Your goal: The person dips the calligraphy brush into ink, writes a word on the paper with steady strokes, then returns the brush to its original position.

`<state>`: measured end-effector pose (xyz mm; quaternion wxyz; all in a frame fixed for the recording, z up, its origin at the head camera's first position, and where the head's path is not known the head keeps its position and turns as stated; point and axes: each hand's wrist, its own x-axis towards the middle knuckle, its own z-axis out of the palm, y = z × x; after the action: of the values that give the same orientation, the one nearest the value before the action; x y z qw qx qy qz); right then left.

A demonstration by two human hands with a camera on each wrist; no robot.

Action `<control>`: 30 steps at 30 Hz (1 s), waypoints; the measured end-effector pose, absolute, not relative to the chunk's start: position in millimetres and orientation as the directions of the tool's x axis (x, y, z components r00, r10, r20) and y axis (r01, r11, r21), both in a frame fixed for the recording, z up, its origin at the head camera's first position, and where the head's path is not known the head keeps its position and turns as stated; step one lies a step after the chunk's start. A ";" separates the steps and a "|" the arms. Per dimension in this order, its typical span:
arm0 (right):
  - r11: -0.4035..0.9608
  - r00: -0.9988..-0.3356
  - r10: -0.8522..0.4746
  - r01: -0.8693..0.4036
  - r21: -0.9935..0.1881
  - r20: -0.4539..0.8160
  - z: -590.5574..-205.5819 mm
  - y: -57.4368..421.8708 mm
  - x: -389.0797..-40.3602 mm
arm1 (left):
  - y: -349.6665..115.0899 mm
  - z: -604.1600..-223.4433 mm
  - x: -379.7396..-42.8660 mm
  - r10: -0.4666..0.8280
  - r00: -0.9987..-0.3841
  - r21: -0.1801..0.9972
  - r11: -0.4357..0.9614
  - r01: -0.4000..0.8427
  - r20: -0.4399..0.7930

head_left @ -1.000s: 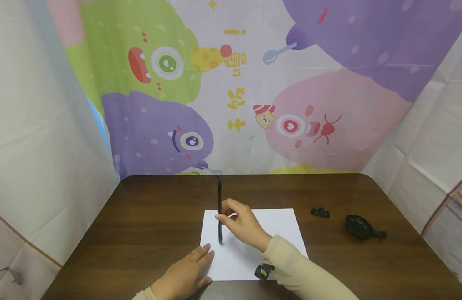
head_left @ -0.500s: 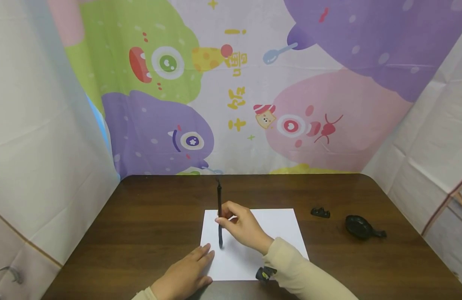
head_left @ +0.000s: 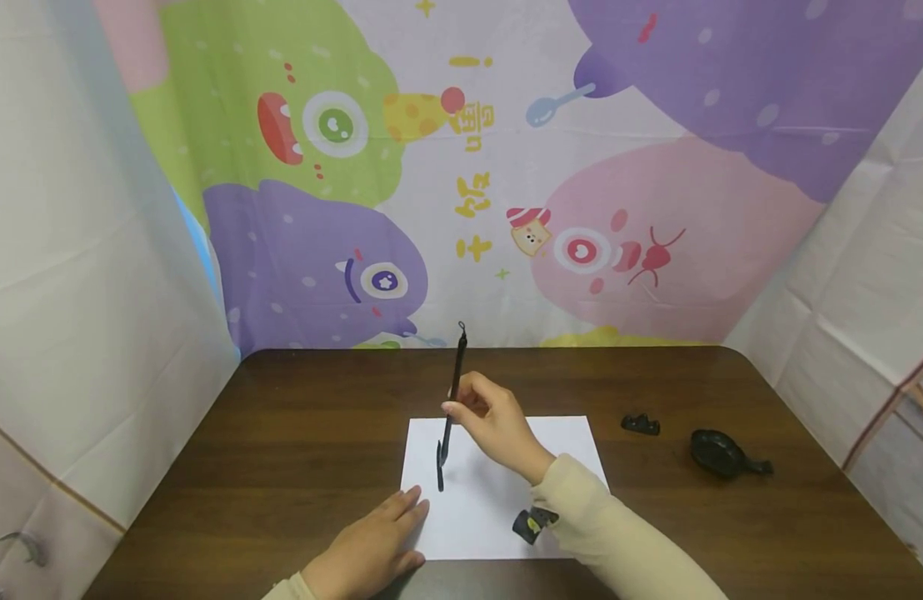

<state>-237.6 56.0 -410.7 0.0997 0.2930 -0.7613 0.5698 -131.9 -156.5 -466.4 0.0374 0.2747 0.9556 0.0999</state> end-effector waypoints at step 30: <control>0.286 -0.807 -0.204 -0.591 -0.754 0.554 -429.1 45.7 -266.4 | -156.7 -465.3 -131.9 0.531 -0.847 0.230 0.828 0.512 -0.027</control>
<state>-266.4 45.7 -429.1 0.1788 0.2541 -0.7818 0.5407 -131.9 -156.7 -465.3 0.0450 0.2731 0.9549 0.1074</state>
